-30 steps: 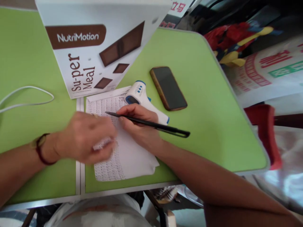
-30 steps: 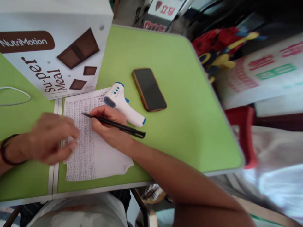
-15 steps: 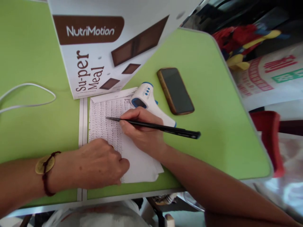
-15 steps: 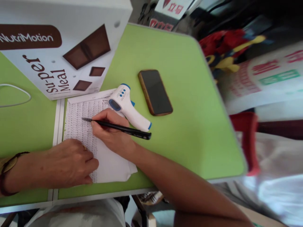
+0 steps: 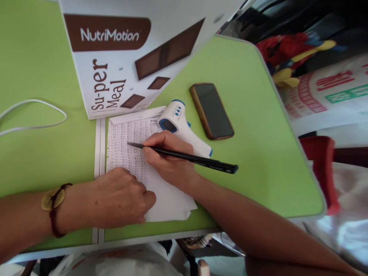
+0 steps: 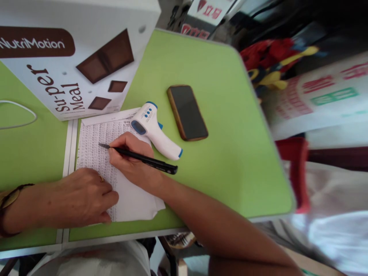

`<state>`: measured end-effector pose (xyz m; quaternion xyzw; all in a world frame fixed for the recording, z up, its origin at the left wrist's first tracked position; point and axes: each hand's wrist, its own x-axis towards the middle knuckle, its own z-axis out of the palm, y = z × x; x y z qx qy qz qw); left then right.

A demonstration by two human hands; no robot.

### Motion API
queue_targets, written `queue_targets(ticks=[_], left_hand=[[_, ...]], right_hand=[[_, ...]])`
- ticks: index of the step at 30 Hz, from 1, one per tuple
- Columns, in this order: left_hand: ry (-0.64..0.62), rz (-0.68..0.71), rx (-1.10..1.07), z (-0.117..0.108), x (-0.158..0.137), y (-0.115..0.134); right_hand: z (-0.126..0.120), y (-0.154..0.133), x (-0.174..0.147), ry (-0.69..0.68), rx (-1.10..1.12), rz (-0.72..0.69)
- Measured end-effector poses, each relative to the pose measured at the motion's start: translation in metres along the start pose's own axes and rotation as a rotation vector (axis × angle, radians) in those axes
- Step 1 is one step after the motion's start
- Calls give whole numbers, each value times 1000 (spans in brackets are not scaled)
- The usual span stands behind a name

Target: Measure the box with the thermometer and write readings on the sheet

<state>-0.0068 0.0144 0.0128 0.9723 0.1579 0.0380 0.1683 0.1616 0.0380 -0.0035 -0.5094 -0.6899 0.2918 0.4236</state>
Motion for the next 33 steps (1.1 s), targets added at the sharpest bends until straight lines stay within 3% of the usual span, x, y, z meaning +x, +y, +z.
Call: queue_targets(ticks=[20,28,33], left_hand=[[50,4,27,3,0,1],[188,-79,203,13,-7,15],[173,-152,200,9,-4,15]], right_hand=[[0,0,1,2,54,-3],[-2,2,1,2,41,0],[-1,2,0,14,35,4]])
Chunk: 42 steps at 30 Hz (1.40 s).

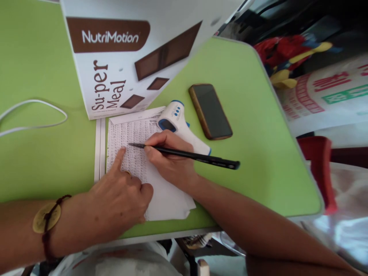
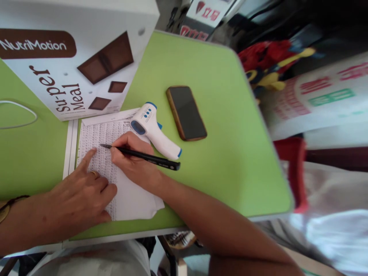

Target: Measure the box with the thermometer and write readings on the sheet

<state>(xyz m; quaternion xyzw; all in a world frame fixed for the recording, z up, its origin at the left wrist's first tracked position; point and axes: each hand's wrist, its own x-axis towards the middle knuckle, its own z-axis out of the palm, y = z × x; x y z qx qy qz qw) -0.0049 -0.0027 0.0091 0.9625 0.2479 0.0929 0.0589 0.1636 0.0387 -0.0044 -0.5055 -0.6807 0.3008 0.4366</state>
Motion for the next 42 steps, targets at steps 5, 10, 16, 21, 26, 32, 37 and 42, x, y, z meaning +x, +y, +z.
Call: queue_targets(ticks=[5,10,16,21,26,32,37,42], left_hand=[[-81,-32,-32,-9,5,0],[-74,-25,-18,-10,6,-1],[-69,-21,-24,-8,3,-2],[-73,-5,-29,-8,4,-1],[-65,-28,-39,-7,4,-1],[-87,-16,-31,-8,4,-2],[-63,-12,-25,-7,5,-2],[-55,0,-34,-7,3,-2]], right_hand=[[1,0,-1,-2,-3,15],[0,1,-1,-15,-2,26],[0,1,-1,-17,5,8],[-1,2,0,21,18,-10],[0,2,0,36,2,-3],[0,2,0,11,29,-4],[0,2,-1,18,21,5],[0,2,0,14,32,-6]])
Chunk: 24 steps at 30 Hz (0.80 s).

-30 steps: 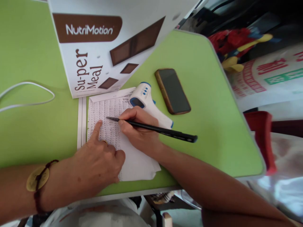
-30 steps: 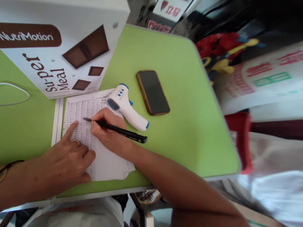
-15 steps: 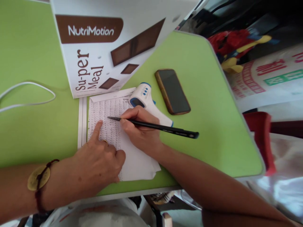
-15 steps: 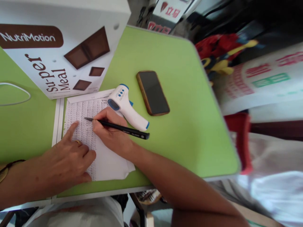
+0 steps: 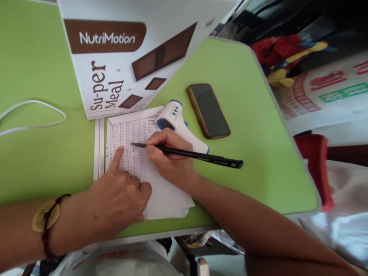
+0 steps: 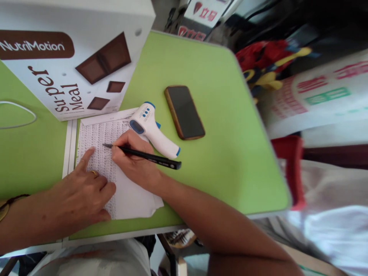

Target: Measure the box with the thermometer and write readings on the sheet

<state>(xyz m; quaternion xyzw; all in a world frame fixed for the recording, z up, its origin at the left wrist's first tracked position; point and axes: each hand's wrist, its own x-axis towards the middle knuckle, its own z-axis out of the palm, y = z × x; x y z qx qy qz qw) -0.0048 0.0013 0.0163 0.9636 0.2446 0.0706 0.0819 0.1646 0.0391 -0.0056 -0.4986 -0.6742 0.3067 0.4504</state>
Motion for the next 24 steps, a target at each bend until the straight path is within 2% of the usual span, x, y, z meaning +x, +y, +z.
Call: queue_targets(ticks=[4,10,24], left_hand=[[-15,6,-1,1,-1,0],[-5,-37,-29,4,-3,1],[-3,-33,-24,7,-3,0]], right_hand=[[0,1,0,-7,53,-25],[3,-2,-1,-32,-10,14],[4,-1,-1,-53,2,-43]])
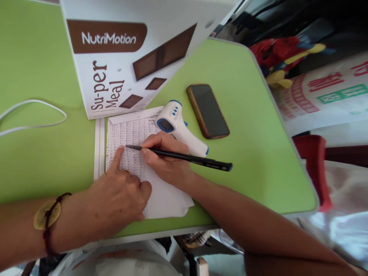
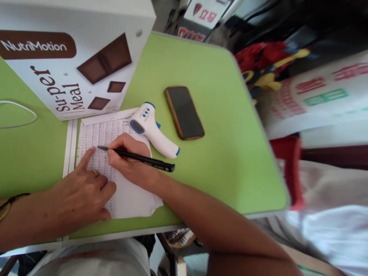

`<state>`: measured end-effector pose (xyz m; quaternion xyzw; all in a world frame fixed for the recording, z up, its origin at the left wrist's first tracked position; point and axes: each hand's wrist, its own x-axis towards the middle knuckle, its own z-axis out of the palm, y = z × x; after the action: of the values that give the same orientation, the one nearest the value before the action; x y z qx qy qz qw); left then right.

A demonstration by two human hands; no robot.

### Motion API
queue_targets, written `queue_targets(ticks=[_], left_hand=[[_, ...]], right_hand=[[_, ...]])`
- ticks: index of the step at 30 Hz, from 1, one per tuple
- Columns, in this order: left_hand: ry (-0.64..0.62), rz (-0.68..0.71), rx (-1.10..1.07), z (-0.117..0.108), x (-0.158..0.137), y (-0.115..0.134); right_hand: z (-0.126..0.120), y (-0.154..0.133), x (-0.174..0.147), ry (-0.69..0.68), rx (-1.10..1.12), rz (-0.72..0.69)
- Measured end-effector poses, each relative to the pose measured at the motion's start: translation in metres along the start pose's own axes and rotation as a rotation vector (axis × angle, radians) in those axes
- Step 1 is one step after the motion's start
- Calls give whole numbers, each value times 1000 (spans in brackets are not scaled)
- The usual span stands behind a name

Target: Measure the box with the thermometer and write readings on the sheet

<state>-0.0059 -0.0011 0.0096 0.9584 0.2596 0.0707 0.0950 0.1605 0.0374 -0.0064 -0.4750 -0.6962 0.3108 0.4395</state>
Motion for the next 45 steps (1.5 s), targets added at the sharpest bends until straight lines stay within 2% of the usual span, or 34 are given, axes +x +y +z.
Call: queue_targets(ticks=[8,22,45], left_hand=[[23,-1,-10,-2,1,1],[42,16,59,1,2,1],[41,13,14,-1,1,0]], right_hand=[[-2,2,-1,10,-29,62],[-2,4,-1,10,1,28],[-3,3,0,47,31,22]])
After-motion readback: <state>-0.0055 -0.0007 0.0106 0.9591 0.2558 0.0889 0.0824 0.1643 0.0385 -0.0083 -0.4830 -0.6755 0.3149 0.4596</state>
